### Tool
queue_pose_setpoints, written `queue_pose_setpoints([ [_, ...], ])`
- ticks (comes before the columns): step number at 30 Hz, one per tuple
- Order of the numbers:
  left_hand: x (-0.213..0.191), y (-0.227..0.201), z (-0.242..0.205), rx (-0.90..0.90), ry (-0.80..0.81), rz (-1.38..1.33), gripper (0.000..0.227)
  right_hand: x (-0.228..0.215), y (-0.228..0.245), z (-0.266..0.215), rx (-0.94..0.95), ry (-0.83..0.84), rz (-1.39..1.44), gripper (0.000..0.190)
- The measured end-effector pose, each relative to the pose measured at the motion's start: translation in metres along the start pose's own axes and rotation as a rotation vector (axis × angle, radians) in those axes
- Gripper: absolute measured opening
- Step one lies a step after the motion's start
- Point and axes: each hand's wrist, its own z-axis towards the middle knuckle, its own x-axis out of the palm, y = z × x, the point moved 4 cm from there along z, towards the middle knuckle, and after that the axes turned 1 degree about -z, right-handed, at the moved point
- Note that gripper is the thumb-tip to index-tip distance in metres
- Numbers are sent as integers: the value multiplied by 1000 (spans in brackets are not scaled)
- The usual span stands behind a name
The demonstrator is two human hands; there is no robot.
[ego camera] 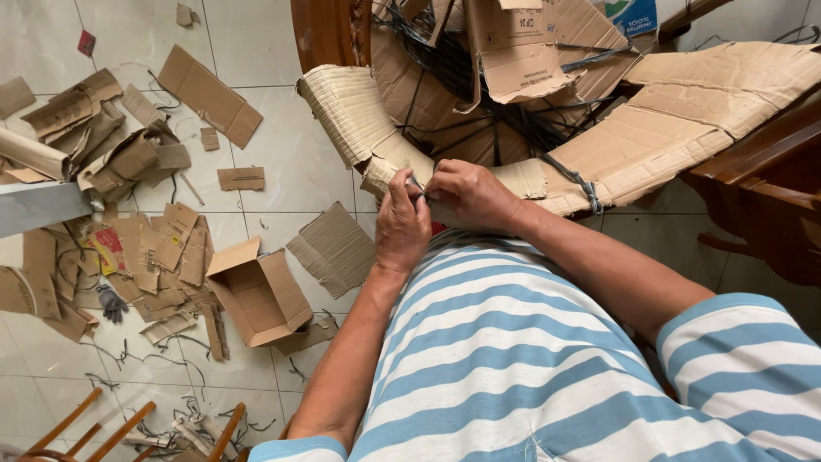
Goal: The person is assembling or repairing a chair structure by placing cardboard padding around the wooden frame and securing it with black cord. They wrap the cord repeatedly around the cardboard and frame, pulling it tight and tying knots to hold the materials in place.
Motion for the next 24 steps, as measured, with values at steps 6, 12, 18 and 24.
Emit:
queue_pose_setpoints([
  [6,-1,6,5,131,-6,36,21,8,-24,-1,246,179,523,8],
  [12,-18,-24,-2,274,-84,153,11,29,-46,-17,395,229,645,18],
  [18,-2,-7,-6,291,-84,246,13,31,-53,-17,432,232,597,14],
  [24,-5,-10,-2,334,-41,299,7,24,-48,-13,492,178,530,11],
])
